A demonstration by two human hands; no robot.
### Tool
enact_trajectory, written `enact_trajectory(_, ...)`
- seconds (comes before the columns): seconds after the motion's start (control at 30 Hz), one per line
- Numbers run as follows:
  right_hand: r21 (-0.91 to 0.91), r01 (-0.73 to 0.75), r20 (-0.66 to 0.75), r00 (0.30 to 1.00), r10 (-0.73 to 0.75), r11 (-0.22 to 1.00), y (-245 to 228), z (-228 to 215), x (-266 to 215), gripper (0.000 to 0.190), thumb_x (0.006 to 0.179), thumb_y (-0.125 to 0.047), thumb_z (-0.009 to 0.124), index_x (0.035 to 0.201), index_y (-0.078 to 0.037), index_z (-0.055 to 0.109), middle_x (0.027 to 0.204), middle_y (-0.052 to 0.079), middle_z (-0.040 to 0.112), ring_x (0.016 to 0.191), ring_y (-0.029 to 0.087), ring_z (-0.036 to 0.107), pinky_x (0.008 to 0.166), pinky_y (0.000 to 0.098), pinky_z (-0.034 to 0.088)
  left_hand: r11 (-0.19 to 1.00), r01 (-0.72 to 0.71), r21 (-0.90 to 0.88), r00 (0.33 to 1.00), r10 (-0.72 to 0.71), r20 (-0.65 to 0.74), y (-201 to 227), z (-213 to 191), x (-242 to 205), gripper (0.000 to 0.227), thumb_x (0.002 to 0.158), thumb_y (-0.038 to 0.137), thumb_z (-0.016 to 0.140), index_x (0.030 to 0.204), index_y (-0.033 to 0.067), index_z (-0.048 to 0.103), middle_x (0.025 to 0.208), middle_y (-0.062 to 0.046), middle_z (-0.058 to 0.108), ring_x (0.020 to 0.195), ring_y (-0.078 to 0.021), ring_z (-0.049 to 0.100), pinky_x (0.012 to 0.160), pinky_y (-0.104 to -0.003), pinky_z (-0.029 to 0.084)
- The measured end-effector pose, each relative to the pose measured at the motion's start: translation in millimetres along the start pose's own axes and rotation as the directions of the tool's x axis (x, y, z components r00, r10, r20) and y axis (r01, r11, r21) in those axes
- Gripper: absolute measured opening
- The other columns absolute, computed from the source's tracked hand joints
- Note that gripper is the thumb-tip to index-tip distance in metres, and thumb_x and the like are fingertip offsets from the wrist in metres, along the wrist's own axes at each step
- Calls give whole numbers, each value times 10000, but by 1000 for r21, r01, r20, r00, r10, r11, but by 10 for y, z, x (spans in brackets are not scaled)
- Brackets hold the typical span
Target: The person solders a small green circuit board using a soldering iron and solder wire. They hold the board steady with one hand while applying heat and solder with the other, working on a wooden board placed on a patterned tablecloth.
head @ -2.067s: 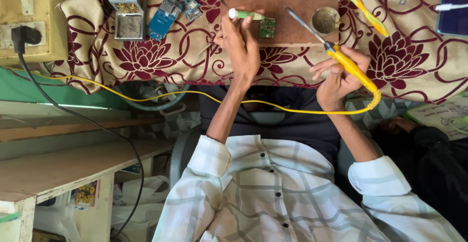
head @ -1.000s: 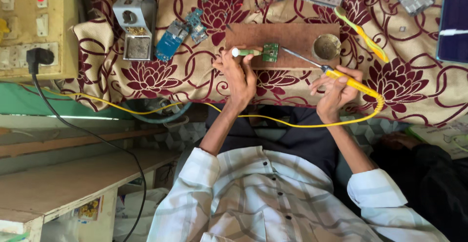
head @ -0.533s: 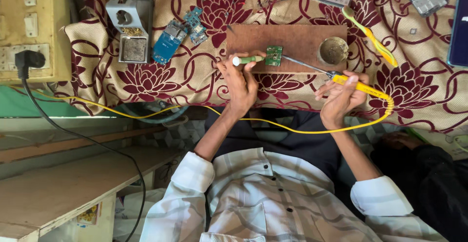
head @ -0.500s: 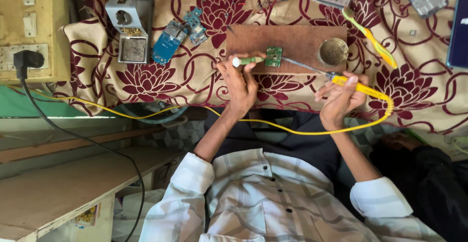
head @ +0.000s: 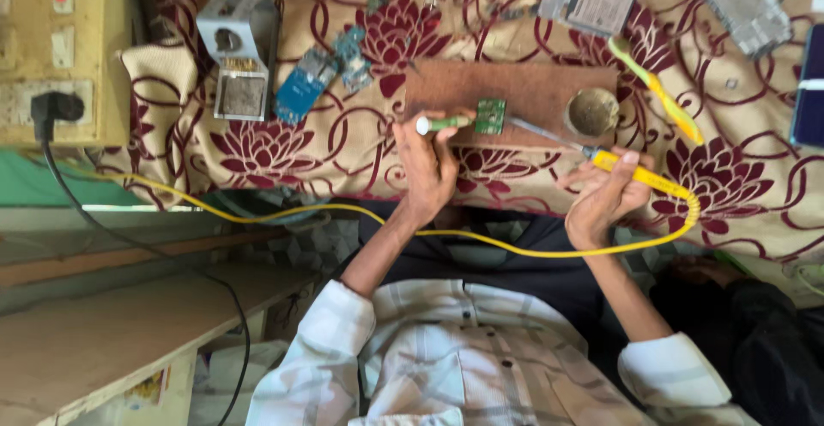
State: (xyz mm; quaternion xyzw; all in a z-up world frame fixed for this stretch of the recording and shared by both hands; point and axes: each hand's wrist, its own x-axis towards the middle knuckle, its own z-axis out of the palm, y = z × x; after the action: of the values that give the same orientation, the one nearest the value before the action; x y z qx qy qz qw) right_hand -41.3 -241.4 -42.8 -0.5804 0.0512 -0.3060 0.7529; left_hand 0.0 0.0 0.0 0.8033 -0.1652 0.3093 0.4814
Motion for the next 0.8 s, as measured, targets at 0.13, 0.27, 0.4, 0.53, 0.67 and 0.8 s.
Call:
enact_trajectory(0.13, 18, -37, 38, 999, 36, 999, -47, -32, -36, 349, 1181, -355, 447, 1176, -6, 438, 796, 154, 565, 515, 234, 581, 503, 340, 520, 1000, 9, -27, 1000, -9, -10, 3, 28, -31, 287, 1009, -141, 509, 1213, 48, 438, 1138, -54, 749, 858, -226, 511, 937, -370, 338)
enact_trajectory(0.27, 39, -53, 49, 997, 52, 998, -56, -19, -18, 327, 1185, -338, 451, 1175, -13, 424, 797, 157, 563, 521, 244, 593, 503, 342, 525, 998, 26, -51, 1000, -26, 3, 1, 41, -25, 273, 1022, -138, 502, 1217, 39, 431, 1138, -56, 752, 868, -212, 522, 930, -361, 336)
enact_trajectory(0.4, 39, -29, 55, 998, 27, 999, -30, -19, -8, 326, 1193, -334, 449, 1179, -8, 432, 792, 162, 568, 487, 235, 587, 479, 326, 522, 997, 32, -76, 999, -31, 14, 1, 41, -10, 271, 1018, -136, 498, 1212, 40, 429, 1146, -61, 752, 867, -176, 564, 927, -365, 331)
enact_trajectory(0.53, 63, -32, 47, 998, 29, 997, -5, -37, -18, 325, 1201, -329, 455, 1176, -6, 435, 770, 169, 571, 490, 240, 587, 483, 331, 525, 998, 19, -56, 1000, -19, -2, 5, 29, -21, 280, 1024, -134, 496, 1230, 42, 427, 1152, -49, 747, 877, -217, 539, 935, -371, 345)
enact_trajectory(0.67, 42, -48, 69, 997, 45, 998, -16, -63, -12, 322, 1177, -336, 452, 1180, -15, 429, 772, 160, 568, 502, 242, 590, 494, 338, 528, 999, 18, -47, 1000, -18, 11, -12, 15, -24, 288, 982, -128, 489, 1207, 41, 430, 1139, -48, 763, 833, -187, 558, 899, -371, 328)
enact_trajectory(0.8, 48, -48, 59, 997, 45, 998, -32, -59, -23, 319, 1190, -329, 452, 1174, -12, 421, 786, 165, 564, 517, 248, 590, 515, 350, 539, 1000, 10, -20, 1000, -10, 2, -23, 29, -26, 273, 995, -127, 502, 1201, 35, 423, 1112, -36, 773, 812, -200, 518, 885, -362, 331)
